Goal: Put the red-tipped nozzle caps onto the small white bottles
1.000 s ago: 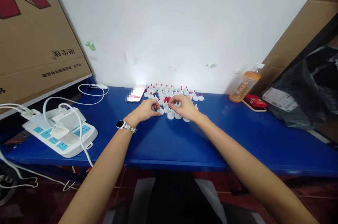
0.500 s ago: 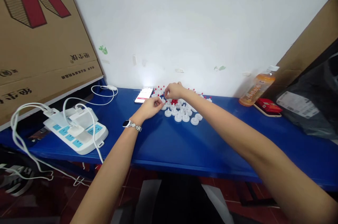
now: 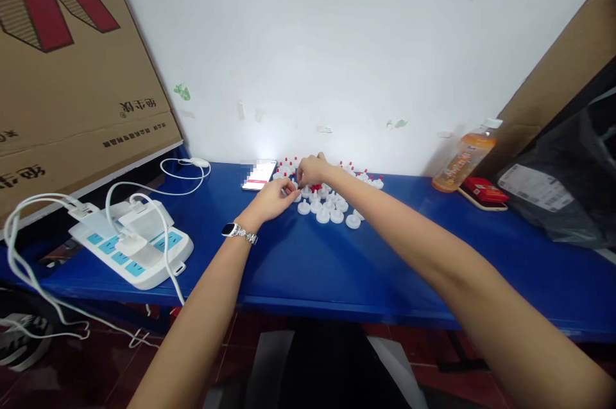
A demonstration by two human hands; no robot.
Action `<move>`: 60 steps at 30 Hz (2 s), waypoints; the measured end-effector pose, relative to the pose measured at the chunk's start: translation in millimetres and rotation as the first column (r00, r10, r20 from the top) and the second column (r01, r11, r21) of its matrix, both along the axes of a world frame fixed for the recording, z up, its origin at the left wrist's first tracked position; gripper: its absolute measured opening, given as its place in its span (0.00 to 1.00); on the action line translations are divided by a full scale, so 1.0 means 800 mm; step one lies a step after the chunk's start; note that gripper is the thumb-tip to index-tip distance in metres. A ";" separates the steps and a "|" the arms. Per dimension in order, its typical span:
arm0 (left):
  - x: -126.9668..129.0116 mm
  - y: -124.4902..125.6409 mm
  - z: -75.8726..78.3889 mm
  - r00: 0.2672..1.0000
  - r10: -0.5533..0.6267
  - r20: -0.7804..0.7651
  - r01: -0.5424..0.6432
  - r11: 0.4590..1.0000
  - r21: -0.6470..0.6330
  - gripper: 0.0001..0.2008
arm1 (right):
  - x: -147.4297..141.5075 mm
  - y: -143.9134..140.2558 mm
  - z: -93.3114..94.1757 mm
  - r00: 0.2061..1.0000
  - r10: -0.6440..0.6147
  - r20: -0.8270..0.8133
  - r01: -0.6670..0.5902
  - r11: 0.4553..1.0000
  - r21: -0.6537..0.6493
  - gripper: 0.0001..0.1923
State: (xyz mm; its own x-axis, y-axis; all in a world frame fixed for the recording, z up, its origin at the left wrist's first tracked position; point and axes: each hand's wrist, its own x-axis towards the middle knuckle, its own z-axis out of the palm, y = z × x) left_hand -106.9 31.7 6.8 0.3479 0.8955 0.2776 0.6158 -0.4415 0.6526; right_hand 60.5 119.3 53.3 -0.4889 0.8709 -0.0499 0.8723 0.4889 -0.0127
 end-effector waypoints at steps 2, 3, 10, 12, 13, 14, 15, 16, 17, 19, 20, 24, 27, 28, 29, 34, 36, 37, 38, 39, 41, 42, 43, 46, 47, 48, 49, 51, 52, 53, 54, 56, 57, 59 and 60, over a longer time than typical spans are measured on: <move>-0.001 -0.001 0.003 1.000 0.008 -0.008 -0.008 1.000 0.006 0.16 | 0.001 0.003 -0.003 1.000 -0.009 -0.003 0.009 1.000 -0.008 0.07; -0.001 -0.002 0.004 1.000 0.011 -0.008 -0.011 1.000 0.005 0.16 | 0.000 0.003 -0.004 1.000 -0.013 -0.004 0.013 1.000 -0.005 0.07; -0.002 -0.004 0.008 0.999 0.032 0.000 -0.032 0.999 -0.014 0.16 | 0.007 -0.005 0.005 0.995 -0.029 -0.092 0.030 1.000 0.002 0.08; -0.002 -0.003 0.007 0.999 0.038 0.004 -0.038 0.999 -0.006 0.16 | 0.019 -0.008 0.012 0.987 -0.036 -0.157 0.045 0.997 0.058 0.08; -0.002 -0.002 0.007 0.999 0.038 0.004 -0.038 0.999 -0.003 0.16 | 0.027 -0.010 0.015 0.983 -0.043 -0.176 0.058 0.995 0.082 0.09; -0.001 -0.001 0.006 0.999 0.037 0.001 -0.037 0.999 -0.001 0.16 | 0.035 -0.012 0.017 0.983 -0.052 -0.177 0.069 0.994 0.089 0.09; 0.000 -0.001 0.006 0.999 0.035 -0.004 -0.035 0.999 0.003 0.16 | 0.043 -0.013 0.019 0.985 -0.065 -0.160 0.079 0.994 0.079 0.09; 0.001 0.000 0.006 0.999 0.036 -0.009 -0.036 0.999 0.009 0.16 | 0.050 -0.015 0.019 0.988 -0.073 -0.138 0.082 0.995 0.062 0.09; 0.001 0.000 0.006 0.999 0.038 -0.014 -0.037 0.999 0.019 0.16 | 0.056 -0.017 0.019 0.990 -0.077 -0.117 0.083 0.996 0.044 0.09; 0.003 0.000 0.006 0.999 0.040 -0.023 -0.039 0.998 0.043 0.15 | 0.059 -0.020 0.017 0.992 -0.073 -0.105 0.077 0.997 0.030 0.09; 0.003 0.000 0.006 0.999 0.041 -0.026 -0.039 0.998 0.052 0.14 | 0.056 -0.022 0.016 0.991 -0.066 -0.112 0.070 0.997 0.032 0.09; 0.001 0.001 0.004 0.999 0.030 -0.030 -0.029 0.999 0.038 0.14 | 0.023 -0.023 0.015 0.995 -0.017 -0.100 0.018 1.000 0.006 0.10; 0.000 0.000 0.003 0.999 0.031 -0.028 -0.030 0.999 0.016 0.14 | -0.005 -0.018 0.017 1.000 -0.020 0.023 0.021 0.998 -0.055 0.14; 0.000 0.000 0.003 0.999 0.033 -0.030 -0.033 0.999 0.008 0.14 | -0.012 -0.015 0.017 0.997 -0.031 0.064 0.036 0.997 -0.069 0.17; 0.000 -0.001 0.004 0.999 0.036 -0.033 -0.036 0.999 0.000 0.14 | -0.018 -0.012 0.016 0.995 -0.045 0.095 0.052 0.996 -0.078 0.19; 0.002 -0.001 0.005 0.998 0.043 -0.048 -0.042 0.999 0.007 0.14 | -0.025 -0.002 0.008 0.988 -0.062 0.141 0.069 0.997 -0.040 0.22; 0.001 0.001 0.004 0.998 0.040 -0.044 -0.039 0.999 0.014 0.14 | -0.022 -0.004 0.006 0.988 -0.050 0.143 0.054 0.998 -0.021 0.19; 0.001 0.001 0.003 0.999 0.035 -0.037 -0.034 0.999 0.016 0.14 | -0.020 -0.005 0.006 0.990 -0.046 0.133 0.048 0.999 -0.009 0.17; 0.000 0.002 0.001 0.999 0.031 -0.029 -0.030 0.999 0.015 0.14 | -0.016 -0.007 0.008 0.993 -0.045 0.113 0.045 0.999 0.004 0.15; 0.000 0.002 0.000 0.999 0.027 -0.021 -0.027 1.000 0.013 0.14 | -0.012 -0.009 0.010 0.996 -0.045 0.083 0.044 0.999 0.014 0.13; 0.000 0.002 -0.003 1.000 0.022 -0.011 -0.022 1.000 0.009 0.14 | -0.003 -0.011 0.017 0.998 -0.057 -0.007 0.058 0.998 0.026 0.10; 0.000 0.002 -0.004 1.000 0.019 -0.011 -0.019 1.000 0.009 0.14 | 0.002 -0.011 0.020 0.996 -0.072 -0.055 0.074 0.997 0.031 0.09; 0.000 0.002 -0.004 1.000 0.016 -0.013 -0.016 1.000 0.013 0.14 | 0.007 -0.011 0.023 0.991 -0.091 -0.100 0.095 0.995 0.038 0.08; 0.002 0.002 -0.005 1.000 0.001 -0.027 0.000 0.999 0.033 0.14 | 0.026 -0.011 0.029 0.976 -0.138 -0.166 0.151 0.986 0.067 0.08; 0.003 0.003 -0.005 0.999 -0.005 -0.034 0.006 0.999 0.040 0.14 | 0.033 -0.013 0.030 0.974 -0.137 -0.179 0.152 0.985 0.078 0.09; 0.003 0.003 -0.004 0.999 -0.009 -0.041 0.011 0.999 0.047 0.14 | 0.042 -0.015 0.030 0.972 -0.125 -0.201 0.147 0.985 0.095 0.10; 0.003 0.003 -0.002 0.999 -0.012 -0.048 0.015 0.998 0.057 0.14 | 0.051 -0.018 0.029 0.967 -0.106 -0.231 0.136 0.984 0.117 0.11; 0.003 0.003 0.003 0.998 -0.011 -0.061 0.016 0.996 0.091 0.13 | 0.074 -0.028 0.024 0.952 -0.073 -0.297 0.128 0.977 0.171 0.13; 0.003 0.003 0.007 0.998 -0.008 -0.063 0.015 0.993 0.121 0.13 | 0.087 -0.033 0.021 0.946 -0.075 -0.315 0.139 0.973 0.187 0.14; 0.005 0.002 0.011 0.997 -0.003 -0.073 0.014 0.988 0.154 0.13 | 0.100 -0.037 0.018 0.944 -0.093 -0.316 0.159 0.969 0.188 0.14; 0.008 0.002 0.015 0.996 0.005 -0.090 0.012 0.983 0.185 0.12 | 0.112 -0.042 0.015 0.946 -0.121 -0.300 0.180 0.968 0.176 0.13; 0.018 0.003 0.023 0.990 0.022 -0.142 0.012 0.971 0.240 0.12 | 0.132 -0.049 0.008 0.953 -0.173 -0.249 0.210 0.969 0.127 0.12; 0.024 0.004 0.026 0.984 0.033 -0.174 0.014 0.965 0.262 0.11 | 0.139 -0.052 0.006 0.957 -0.184 -0.224 0.211 0.972 0.102 0.11; 0.039 0.008 0.032 0.969 0.061 -0.241 0.014 0.955 0.297 0.11 | 0.143 -0.056 0.003 0.966 -0.180 -0.187 0.195 0.979 0.063 0.11; 0.046 0.012 0.034 0.958 0.078 -0.275 0.011 0.951 0.308 0.11 | 0.141 -0.057 0.003 0.970 -0.170 -0.172 0.181 0.982 0.052 0.10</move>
State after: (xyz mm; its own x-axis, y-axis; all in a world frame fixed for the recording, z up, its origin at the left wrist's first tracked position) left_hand -70.2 40.9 33.9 0.4225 0.7962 0.4331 0.7716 -0.5667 0.2891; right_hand 173.3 74.1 55.4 -0.3248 0.9424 0.0800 0.9329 0.3331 -0.1370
